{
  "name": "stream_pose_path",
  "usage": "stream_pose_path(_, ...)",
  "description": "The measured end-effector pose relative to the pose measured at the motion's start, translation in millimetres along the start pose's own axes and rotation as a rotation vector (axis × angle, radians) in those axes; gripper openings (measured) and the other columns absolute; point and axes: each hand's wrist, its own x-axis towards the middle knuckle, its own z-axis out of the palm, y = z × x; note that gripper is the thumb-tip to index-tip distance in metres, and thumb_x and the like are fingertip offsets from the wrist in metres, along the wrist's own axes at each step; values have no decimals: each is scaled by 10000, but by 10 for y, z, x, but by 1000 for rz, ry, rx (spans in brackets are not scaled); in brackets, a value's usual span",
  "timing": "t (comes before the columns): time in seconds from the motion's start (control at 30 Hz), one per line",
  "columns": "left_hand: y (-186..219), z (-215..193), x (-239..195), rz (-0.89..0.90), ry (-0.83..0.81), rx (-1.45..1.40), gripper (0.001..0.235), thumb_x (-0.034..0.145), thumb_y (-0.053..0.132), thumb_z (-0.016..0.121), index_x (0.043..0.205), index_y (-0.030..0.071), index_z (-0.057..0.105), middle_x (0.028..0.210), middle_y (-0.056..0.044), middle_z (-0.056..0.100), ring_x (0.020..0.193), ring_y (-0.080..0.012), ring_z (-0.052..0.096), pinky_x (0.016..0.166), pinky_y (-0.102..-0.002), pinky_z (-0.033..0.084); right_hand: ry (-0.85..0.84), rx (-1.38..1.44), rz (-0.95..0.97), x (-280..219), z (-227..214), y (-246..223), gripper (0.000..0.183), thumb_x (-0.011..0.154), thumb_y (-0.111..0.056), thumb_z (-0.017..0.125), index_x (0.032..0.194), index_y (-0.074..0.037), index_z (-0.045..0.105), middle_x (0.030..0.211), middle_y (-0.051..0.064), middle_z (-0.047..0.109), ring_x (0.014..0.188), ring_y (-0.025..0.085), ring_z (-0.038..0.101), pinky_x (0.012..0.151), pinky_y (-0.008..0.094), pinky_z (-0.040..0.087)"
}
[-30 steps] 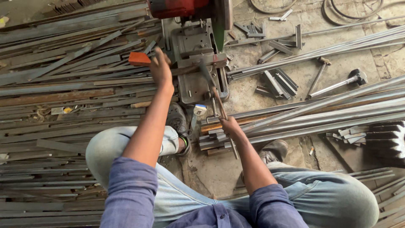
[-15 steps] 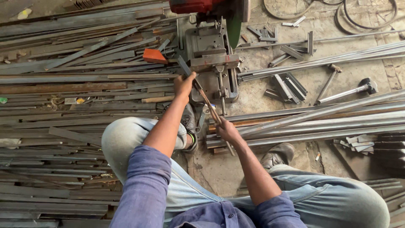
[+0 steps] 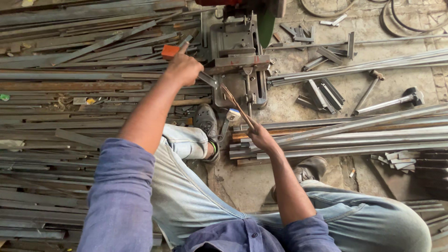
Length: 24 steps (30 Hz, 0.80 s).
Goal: The person uses a chop saw to cut metal rods by holding them against the tool fence and lowering the saw blade.
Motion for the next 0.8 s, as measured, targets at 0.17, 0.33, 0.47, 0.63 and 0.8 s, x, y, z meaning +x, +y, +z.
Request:
stream_pose_path(0.17, 181, 93, 75, 81, -117, 205, 289, 832, 14, 613, 824, 230, 806, 779, -45, 759, 906, -225, 738, 1307, -532, 48, -12, -36, -72, 12, 21, 79, 630, 936, -137, 653, 1535, -199, 467, 912, 73, 656, 880, 183, 615, 821, 339, 516)
stream_pose_path(0.33, 329, 219, 155, 194, -5, 326, 275, 870, 77, 578, 740, 189, 794, 761, -63, 757, 875, -246, 741, 1286, -549, 88, -9, -98, -86, 44, 64, 170, 563, 938, -179, 672, 1479, -158, 515, 983, 77, 694, 935, 165, 652, 853, 357, 510)
stream_pose_path(0.47, 441, 299, 212, 228, 54, 294, 278, 903, 116, 572, 742, 179, 790, 763, -60, 742, 884, -246, 738, 1287, -554, 107, -8, -49, -106, 54, 96, 177, 448, 933, -178, 648, 1371, -98, 597, 927, 91, 711, 850, 174, 655, 773, 357, 539)
stream_pose_path(0.63, 486, 317, 241, 266, 48, 300, 265, 971, 163, 565, 831, 177, 790, 871, -43, 741, 1065, -236, 695, 1313, -543, 111, 21, -67, 45, 42, 229, 177, 286, 1006, -267, 634, 1201, -59, 666, 754, 60, 662, 677, 164, 613, 630, 358, 513)
stream_pose_path(0.8, 595, 331, 370, 238, 387, 393, 329, 884, 167, 619, 1199, 229, 690, 1311, -69, 666, 1355, -269, 538, 1247, -530, 119, -2, 260, 211, 32, 506, 262, 302, 1045, -293, 638, 973, 0, 629, 645, -4, 539, 524, 125, 465, 472, 332, 388)
